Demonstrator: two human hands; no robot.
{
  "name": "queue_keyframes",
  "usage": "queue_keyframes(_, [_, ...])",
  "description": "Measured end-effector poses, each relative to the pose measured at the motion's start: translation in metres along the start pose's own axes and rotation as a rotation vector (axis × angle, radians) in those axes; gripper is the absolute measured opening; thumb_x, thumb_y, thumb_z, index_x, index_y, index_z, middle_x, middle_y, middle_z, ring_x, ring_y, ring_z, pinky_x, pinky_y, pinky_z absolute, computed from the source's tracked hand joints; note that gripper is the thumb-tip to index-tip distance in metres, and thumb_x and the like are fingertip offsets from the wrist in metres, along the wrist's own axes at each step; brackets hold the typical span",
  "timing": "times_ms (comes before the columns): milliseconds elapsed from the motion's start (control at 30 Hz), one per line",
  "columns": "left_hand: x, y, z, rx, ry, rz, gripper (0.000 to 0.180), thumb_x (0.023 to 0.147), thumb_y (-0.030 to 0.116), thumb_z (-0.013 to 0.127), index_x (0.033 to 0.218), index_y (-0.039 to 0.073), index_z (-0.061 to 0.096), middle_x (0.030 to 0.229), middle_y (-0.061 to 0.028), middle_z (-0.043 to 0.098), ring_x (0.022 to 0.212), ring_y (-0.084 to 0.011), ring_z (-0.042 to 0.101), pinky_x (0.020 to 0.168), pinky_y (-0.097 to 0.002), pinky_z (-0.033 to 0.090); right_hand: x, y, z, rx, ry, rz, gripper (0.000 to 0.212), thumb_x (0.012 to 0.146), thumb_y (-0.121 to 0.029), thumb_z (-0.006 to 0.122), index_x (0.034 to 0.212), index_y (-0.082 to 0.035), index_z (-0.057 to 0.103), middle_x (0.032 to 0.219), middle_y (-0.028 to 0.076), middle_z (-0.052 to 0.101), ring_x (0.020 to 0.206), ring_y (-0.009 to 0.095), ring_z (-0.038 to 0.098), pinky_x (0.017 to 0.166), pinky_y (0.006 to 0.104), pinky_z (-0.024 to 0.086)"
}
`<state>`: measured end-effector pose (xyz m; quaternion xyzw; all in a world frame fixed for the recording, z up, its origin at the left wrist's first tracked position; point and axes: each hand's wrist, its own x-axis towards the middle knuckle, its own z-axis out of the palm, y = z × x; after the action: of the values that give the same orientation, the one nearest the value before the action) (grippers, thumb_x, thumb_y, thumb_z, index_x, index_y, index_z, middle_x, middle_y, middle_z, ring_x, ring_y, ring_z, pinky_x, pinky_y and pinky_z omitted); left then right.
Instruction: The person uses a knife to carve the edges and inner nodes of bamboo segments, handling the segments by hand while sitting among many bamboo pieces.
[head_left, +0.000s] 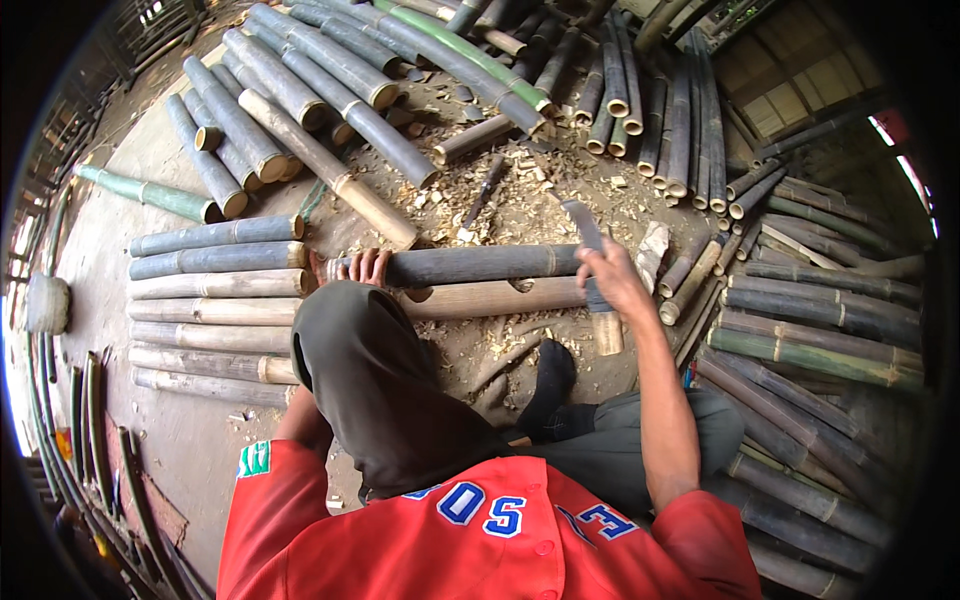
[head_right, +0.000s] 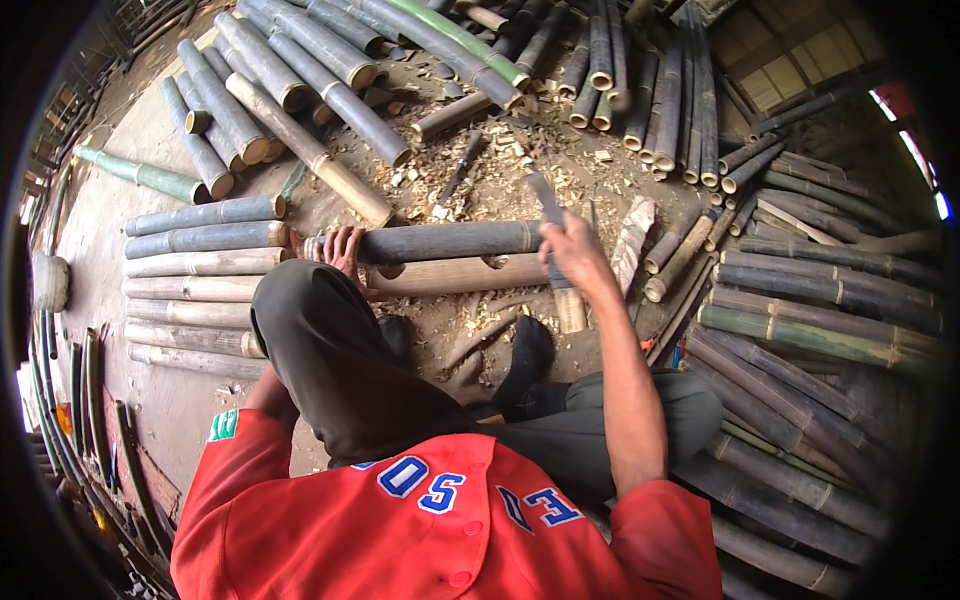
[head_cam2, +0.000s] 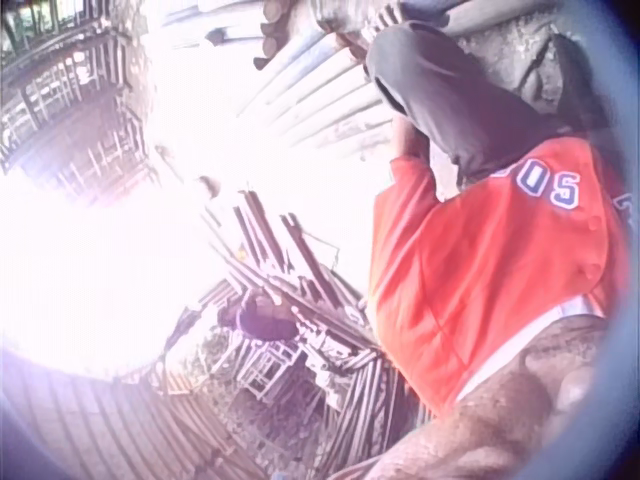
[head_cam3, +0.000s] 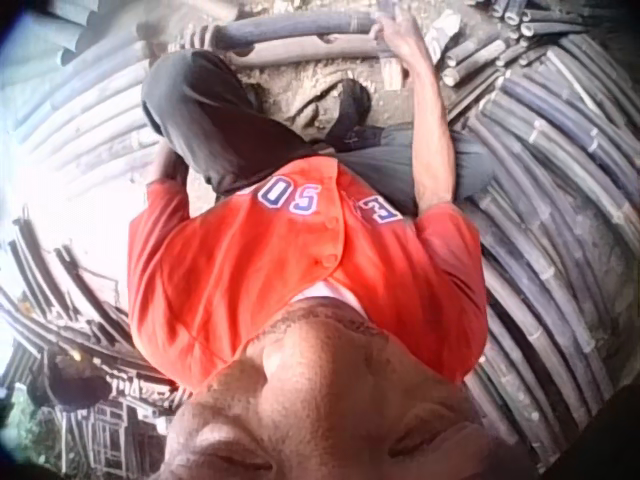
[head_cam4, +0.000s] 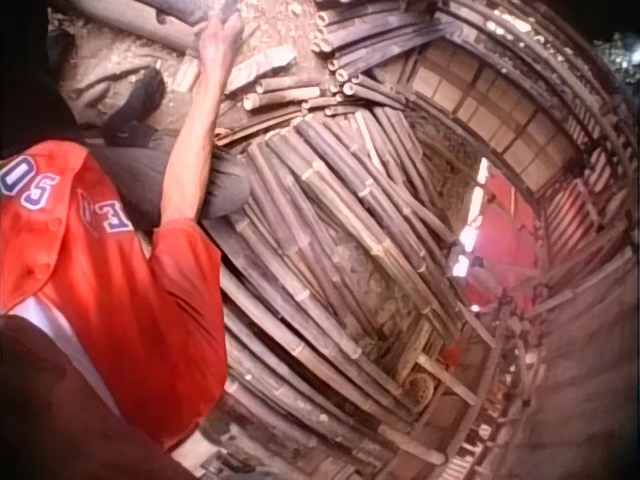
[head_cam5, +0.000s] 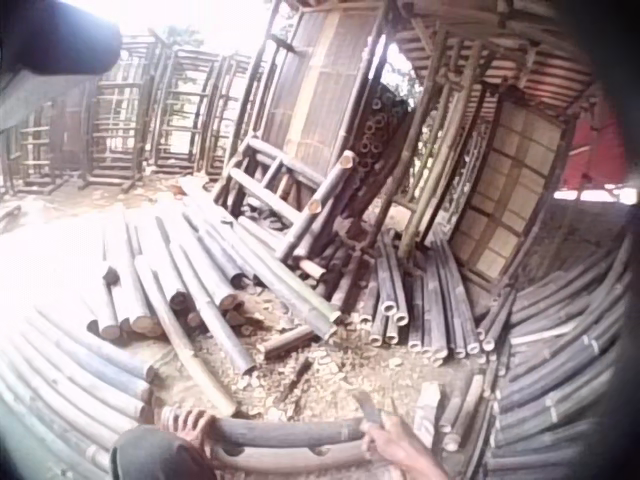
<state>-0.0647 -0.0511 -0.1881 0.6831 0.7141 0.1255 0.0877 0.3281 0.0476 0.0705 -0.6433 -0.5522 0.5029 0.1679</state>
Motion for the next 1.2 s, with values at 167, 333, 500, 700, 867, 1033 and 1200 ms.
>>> queue_keyframes(167, [-0.003, 0.014, -0.02, -0.093, -0.097, -0.052, 0.133, 0.045, 0.05, 0.098, 0.159, 0.022, 0.036, 0.163, -0.0119, 0.036, 0.155, -0.0386, 0.027, 0.126, -0.062, 0.016, 0.0, 0.093, -0.065, 0.448, 0.347, 0.107, 0.008, 0.094, -0.007, 0.057, 0.101, -0.006, 0.056, 0.072, 0.008, 0.064, 0.059, 0.021, 0.065, 0.054, 0.0421, 0.058])
queue_keyframes(333, [-0.001, -0.007, -0.056, -0.164, -0.071, -0.087, 0.121, 0.049, 0.024, 0.098, 0.155, 0.022, 0.039, 0.16, -0.0124, 0.037, 0.153, -0.0397, 0.028, 0.125, -0.058, 0.024, 0.037, 0.182, -0.078, 0.719, 0.364, 0.305, 0.004, 0.092, -0.008, 0.061, 0.095, -0.006, 0.061, 0.07, 0.009, 0.063, 0.058, 0.027, 0.065, 0.055, 0.046, 0.058])
queue_keyframes(500, [0.01, -0.008, -0.073, -0.11, -0.078, 0.04, 0.105, 0.054, 0.005, 0.085, 0.15, 0.014, 0.044, 0.151, -0.0185, 0.044, 0.147, -0.0416, 0.037, 0.122, -0.0539, 0.032, 0.069, 0.197, -0.12, -0.07, 0.333, 0.276, 0.004, 0.094, -0.004, 0.061, 0.097, -0.004, 0.063, 0.069, 0.006, 0.061, 0.058, 0.021, 0.063, 0.053, 0.0394, 0.054])
queue_keyframes(700, [0.033, 0.029, -0.1, -0.135, -0.163, 0.056, 0.088, 0.065, 0.008, 0.085, 0.146, 0.011, 0.049, 0.148, -0.0177, 0.048, 0.141, -0.0408, 0.044, 0.119, -0.0505, 0.038, 0.047, 0.084, -0.16, -0.306, 0.02, 0.252, 0.016, 0.102, -0.007, 0.06, 0.115, 0.002, 0.058, 0.078, 0.004, 0.062, 0.061, 0.013, 0.06, 0.053, 0.0305, 0.052])
queue_keyframes(867, [0.042, 0.139, -0.06, -0.236, -0.24, 0.248, 0.087, 0.088, 0.041, 0.078, 0.157, 0.004, 0.04, 0.16, -0.0228, 0.04, 0.149, -0.0399, 0.038, 0.125, -0.0551, 0.031, 0.071, 0.158, -0.134, 0.195, 0.286, 0.398, 0.041, 0.098, -0.007, 0.066, 0.138, -0.001, 0.062, 0.111, 0.016, 0.072, 0.063, 0.021, 0.068, 0.055, 0.0365, 0.061])
queue_keyframes(1033, [0.042, 0.177, 0.007, -0.123, -0.249, 0.182, 0.108, 0.092, 0.069, 0.062, 0.167, 0.003, 0.019, 0.171, -0.02, 0.025, 0.159, -0.0399, 0.02, 0.128, -0.0607, 0.011, 0.092, 0.244, -0.094, 0.577, 0.337, 0.409, 0.052, 0.097, -0.016, 0.071, 0.145, -0.003, 0.057, 0.12, 0.016, 0.07, 0.063, 0.023, 0.07, 0.053, 0.0402, 0.06])
queue_keyframes(1200, [0.064, 0.167, 0.014, -0.109, -0.203, 0.222, 0.107, 0.091, 0.071, 0.062, 0.165, 0.004, 0.024, 0.168, -0.0186, 0.03, 0.157, -0.0375, 0.025, 0.127, -0.0592, 0.012, 0.103, 0.264, -0.073, 0.736, 0.384, 0.428, 0.044, 0.098, -0.02, 0.072, 0.139, -0.008, 0.064, 0.099, 0.01, 0.068, 0.062, 0.021, 0.066, 0.052, 0.0407, 0.06])
